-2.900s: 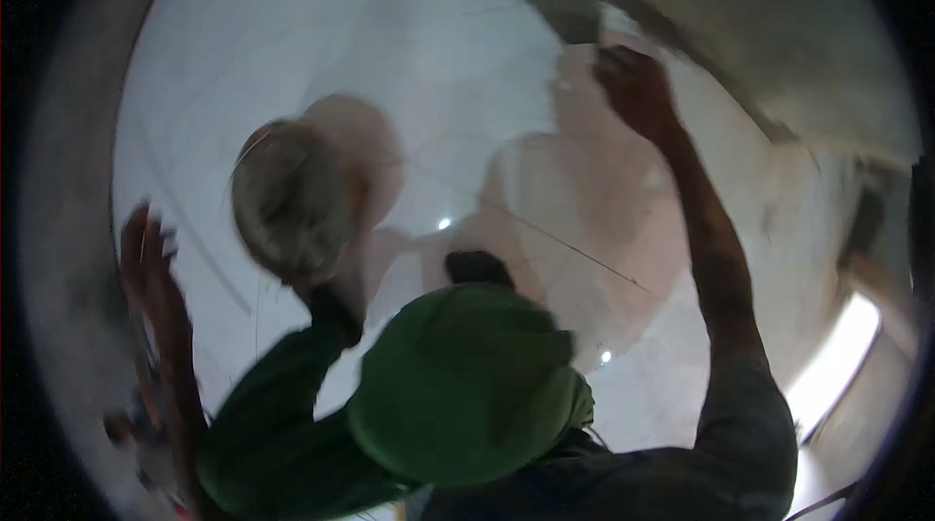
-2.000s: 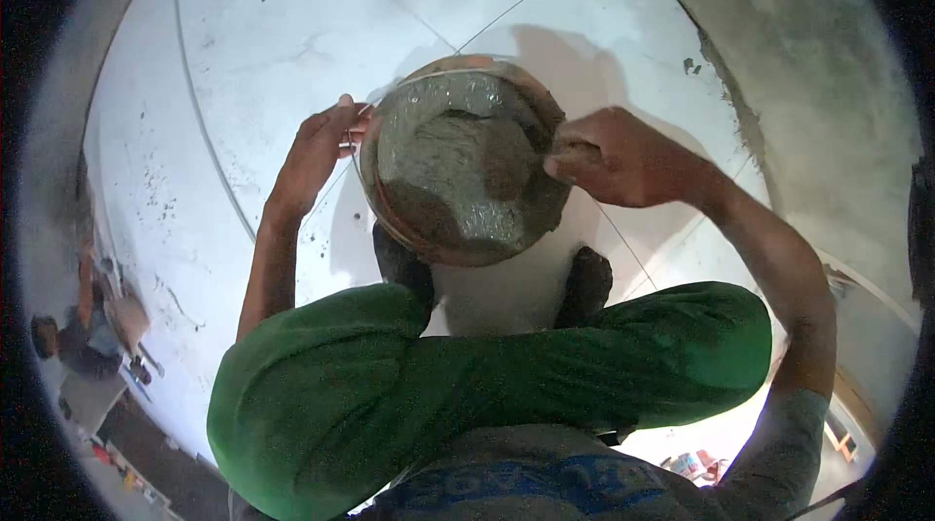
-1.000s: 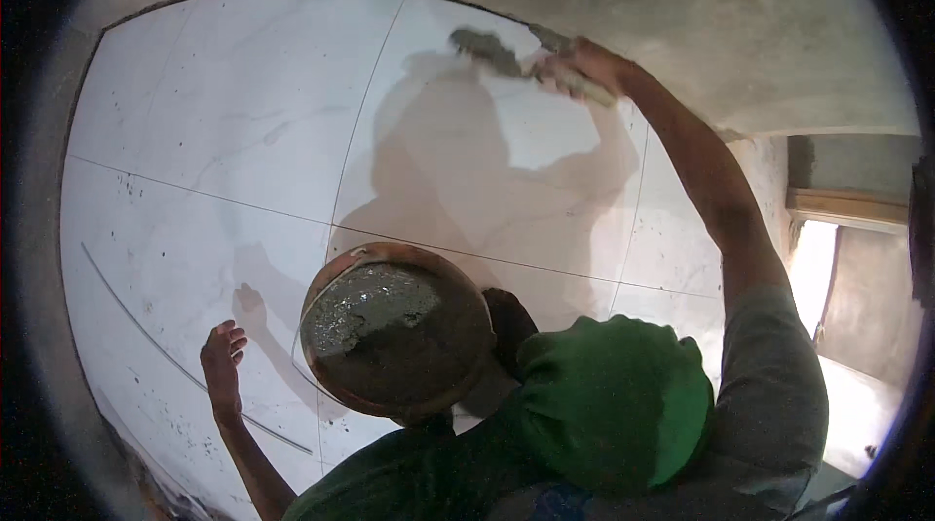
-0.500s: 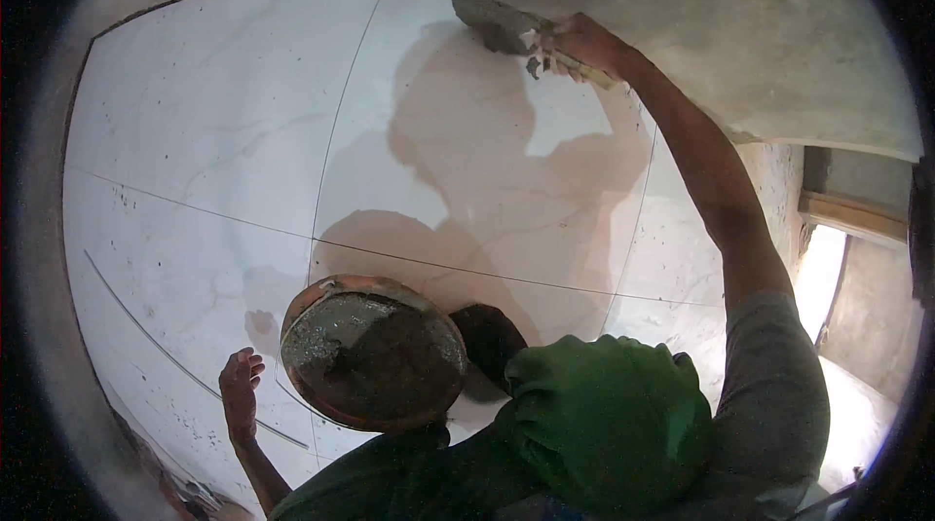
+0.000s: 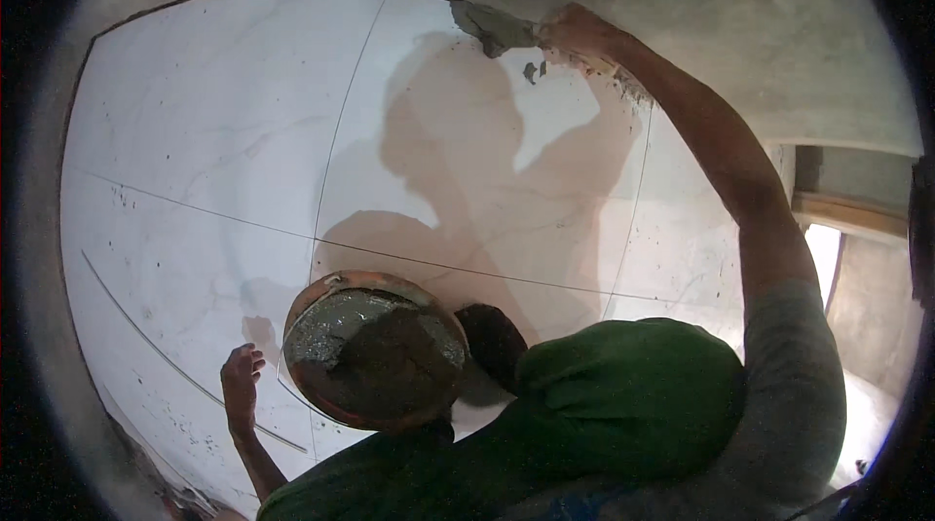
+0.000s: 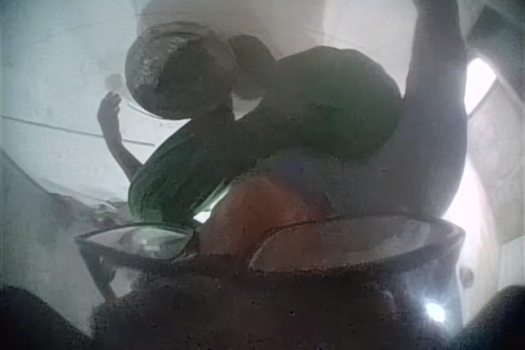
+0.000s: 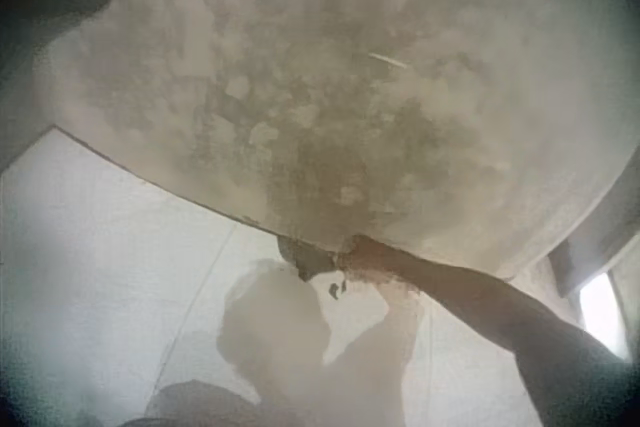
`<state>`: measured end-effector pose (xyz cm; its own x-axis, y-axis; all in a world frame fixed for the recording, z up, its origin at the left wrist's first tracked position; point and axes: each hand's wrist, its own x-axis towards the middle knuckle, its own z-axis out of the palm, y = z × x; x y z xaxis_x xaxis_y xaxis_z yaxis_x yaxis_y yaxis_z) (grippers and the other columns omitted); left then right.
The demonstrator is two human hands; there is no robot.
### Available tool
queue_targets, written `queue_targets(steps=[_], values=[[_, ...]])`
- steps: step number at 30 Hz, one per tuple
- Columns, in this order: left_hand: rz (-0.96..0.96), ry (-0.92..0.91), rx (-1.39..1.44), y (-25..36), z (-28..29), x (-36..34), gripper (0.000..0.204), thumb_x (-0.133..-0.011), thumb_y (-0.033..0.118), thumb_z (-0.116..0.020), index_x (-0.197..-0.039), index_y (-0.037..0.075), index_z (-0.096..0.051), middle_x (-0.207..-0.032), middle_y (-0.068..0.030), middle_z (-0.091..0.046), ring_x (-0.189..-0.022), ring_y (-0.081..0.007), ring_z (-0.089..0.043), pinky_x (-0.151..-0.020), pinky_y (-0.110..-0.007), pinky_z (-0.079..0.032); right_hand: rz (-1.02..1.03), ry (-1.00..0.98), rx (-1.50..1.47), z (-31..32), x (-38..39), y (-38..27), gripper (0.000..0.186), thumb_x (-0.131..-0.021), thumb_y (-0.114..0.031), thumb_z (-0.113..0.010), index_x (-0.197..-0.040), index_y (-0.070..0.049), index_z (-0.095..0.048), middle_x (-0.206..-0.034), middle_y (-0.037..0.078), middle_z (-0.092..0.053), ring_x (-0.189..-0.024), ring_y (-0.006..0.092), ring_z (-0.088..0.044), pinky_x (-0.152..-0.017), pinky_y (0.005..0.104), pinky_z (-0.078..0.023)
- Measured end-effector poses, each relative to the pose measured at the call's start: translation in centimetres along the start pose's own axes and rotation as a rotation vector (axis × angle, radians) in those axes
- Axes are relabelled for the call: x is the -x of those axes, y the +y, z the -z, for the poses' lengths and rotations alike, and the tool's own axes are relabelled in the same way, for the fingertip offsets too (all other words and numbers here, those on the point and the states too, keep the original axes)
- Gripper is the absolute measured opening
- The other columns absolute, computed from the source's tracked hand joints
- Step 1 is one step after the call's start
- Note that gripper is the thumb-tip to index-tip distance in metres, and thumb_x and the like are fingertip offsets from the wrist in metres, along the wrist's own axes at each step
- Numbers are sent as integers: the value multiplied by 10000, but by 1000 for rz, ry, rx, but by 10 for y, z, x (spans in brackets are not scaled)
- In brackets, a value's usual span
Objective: The person uses a trowel to scoop mortar from a bucket and apply it to the edge of floor tiles, smoothing it along the base of the wall.
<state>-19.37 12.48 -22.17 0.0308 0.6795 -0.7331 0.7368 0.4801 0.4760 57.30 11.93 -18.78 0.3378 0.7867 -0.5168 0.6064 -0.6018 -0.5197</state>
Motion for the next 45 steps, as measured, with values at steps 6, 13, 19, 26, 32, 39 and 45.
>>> queue_targets(steps=[6,13,19,26,32,39,45], values=[[-30,9,79,-12,-12,-10,491,-1034,439,-518,-1277,28,-631,-1127,-128,-692,-1033,-243,-658,-908,-402,-488,18,-200,80,-47,15,22,349,-1040,-320,-597,-849,-41,-686,-649,54,-609,-495,113,-539,-429,298,-475],[41,14,2,-24,-10,-3,480,-1058,425,-491,-1286,27,-629,-1136,-125,-695,-1030,-237,-664,-901,-406,-491,124,123,69,-56,-14,35,338,-977,-362,-588,-821,-68,-647,-656,82,-637,-634,215,-648,-612,390,-558],[33,35,57,-43,-16,-2,482,-1062,438,-494,-1278,30,-632,-1118,-108,-696,-1006,-221,-662,-872,-392,-497,114,270,456,-70,-13,26,408,-969,-419,-516,-965,-61,-712,-790,185,-707,-802,360,-717,-834,527,-564],[87,2,118,-70,-16,-1,501,-1040,473,-522,-1267,42,-639,-1079,-92,-691,-959,-201,-650,-842,-371,-480,289,301,280,-78,17,-9,407,-952,-416,-616,-944,-27,-735,-760,201,-705,-773,326,-729,-760,496,-576],[103,42,149,-66,-16,10,534,-1022,501,-544,-1264,35,-638,-1080,-99,-688,-969,-207,-651,-852,-379,-477,228,-307,-92,-63,34,-67,320,-1009,-326,-649,-896,-34,-717,-635,33,-617,-527,108,-577,-505,310,-478],[107,80,141,-64,-15,25,542,-1037,487,-527,-1277,12,-629,-1121,-126,-692,-1032,-246,-657,-891,-405,-480,105,-170,-281,-56,-56,-83,334,-993,-328,-669,-953,-1,-723,-631,40,-621,-510,122,-570,-469,299,-468],[128,84,147,-81,-13,27,520,-1022,500,-558,-1262,47,-643,-1079,-95,-698,-983,-215,-658,-849,-373,-474,282,-123,-108,-62,-77,-59,406,-989,-400,-656,-946,0,-706,-669,65,-636,-498,133,-561,-428,310,-443]])
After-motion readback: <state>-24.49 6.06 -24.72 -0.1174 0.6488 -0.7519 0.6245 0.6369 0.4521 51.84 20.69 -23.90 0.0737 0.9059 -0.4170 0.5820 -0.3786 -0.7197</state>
